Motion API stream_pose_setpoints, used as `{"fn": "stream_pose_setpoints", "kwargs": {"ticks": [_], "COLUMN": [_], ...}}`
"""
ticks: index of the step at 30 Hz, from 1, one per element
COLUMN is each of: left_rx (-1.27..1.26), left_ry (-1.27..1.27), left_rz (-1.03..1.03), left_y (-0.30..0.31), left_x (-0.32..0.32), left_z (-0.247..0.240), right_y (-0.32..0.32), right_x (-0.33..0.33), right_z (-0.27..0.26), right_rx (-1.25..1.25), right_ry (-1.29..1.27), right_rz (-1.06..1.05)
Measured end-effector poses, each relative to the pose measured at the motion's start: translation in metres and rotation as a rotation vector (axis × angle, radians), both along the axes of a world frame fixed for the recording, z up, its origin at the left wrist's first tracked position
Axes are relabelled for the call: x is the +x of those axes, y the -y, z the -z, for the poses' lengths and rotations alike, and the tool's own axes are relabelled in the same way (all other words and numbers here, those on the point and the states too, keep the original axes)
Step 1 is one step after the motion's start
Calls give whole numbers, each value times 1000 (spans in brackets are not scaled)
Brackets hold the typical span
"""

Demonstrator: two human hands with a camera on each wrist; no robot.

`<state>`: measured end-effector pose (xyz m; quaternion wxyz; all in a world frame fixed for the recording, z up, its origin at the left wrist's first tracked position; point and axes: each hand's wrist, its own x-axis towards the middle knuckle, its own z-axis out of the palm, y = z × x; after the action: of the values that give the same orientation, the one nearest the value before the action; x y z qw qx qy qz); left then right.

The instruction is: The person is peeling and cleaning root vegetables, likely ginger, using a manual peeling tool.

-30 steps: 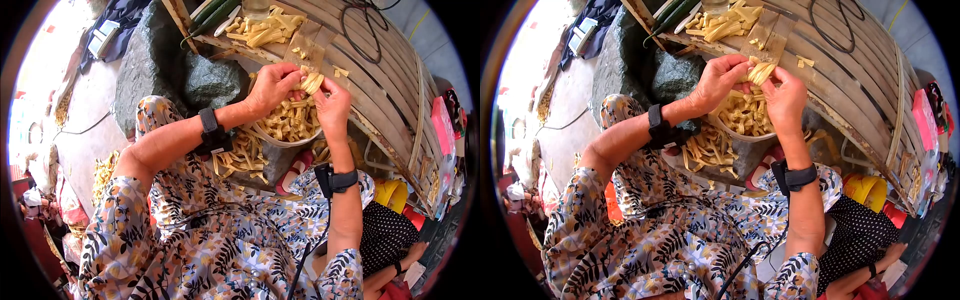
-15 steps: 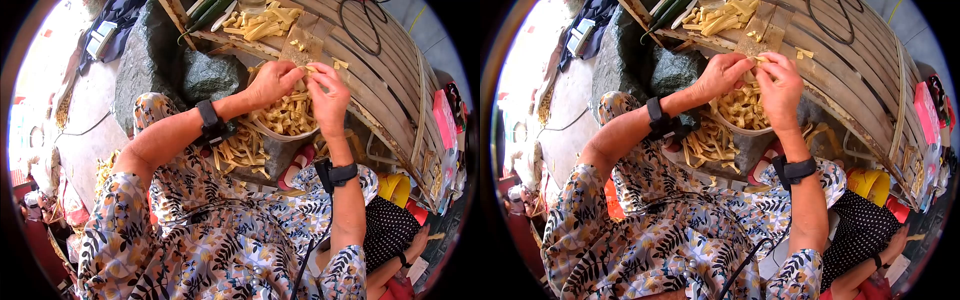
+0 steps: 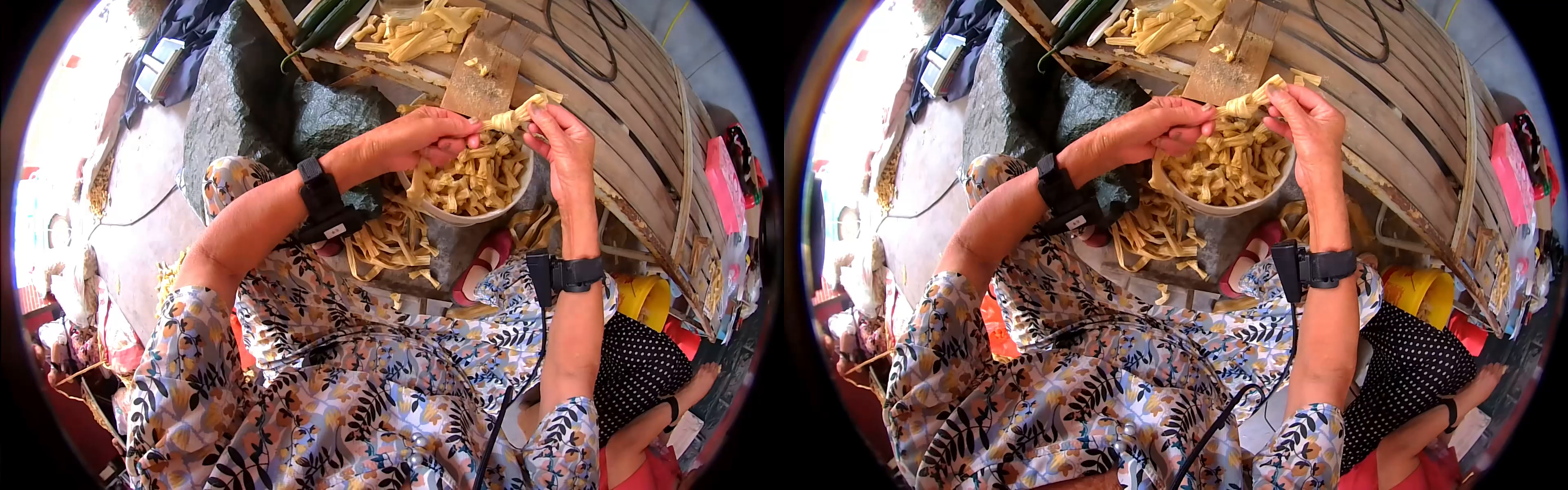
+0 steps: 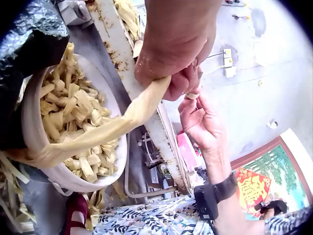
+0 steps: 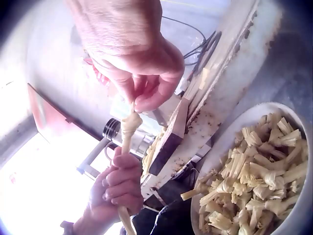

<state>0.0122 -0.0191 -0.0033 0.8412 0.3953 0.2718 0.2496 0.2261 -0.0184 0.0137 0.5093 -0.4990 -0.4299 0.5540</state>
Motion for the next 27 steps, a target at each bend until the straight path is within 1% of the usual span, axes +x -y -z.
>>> {"fn": "stream_pose_setpoints", "kwargs": {"ticks": [2,5,6,7,9,12,17,20,23,24,27], "left_rx": [-132,-207,-191,-175,-153,-125,-30,366,534,560,420], "left_ry": [140,146,143,141,129,106,24,-330,-375,-388,-308], "left_rz": [55,41,45,47,47,58,83,-45,-28,-31,-59], "left_y": [-2,-2,-2,-2,-1,-3,-8,-7,-27,-32,-45], "left_x": [-4,-3,-2,-1,-2,-4,-9,-10,-23,-24,-27], "left_z": [4,2,2,3,3,2,1,-12,-18,-22,-36], "right_y": [0,10,13,14,10,9,7,2,-8,-11,-19], "right_x": [-1,-13,-20,-25,-25,-22,-20,-16,-12,-13,-16], "right_z": [-1,-8,-9,-3,8,10,9,2,-2,-2,-4], "right_rx": [-43,-75,-82,-79,-50,-62,-102,-76,-34,-39,-81], "right_ry": [-1,26,40,16,-176,-194,-184,-214,-231,-247,-304], "right_rz": [-92,-234,-281,-307,-333,-216,-189,-165,-160,-147,-88]}}
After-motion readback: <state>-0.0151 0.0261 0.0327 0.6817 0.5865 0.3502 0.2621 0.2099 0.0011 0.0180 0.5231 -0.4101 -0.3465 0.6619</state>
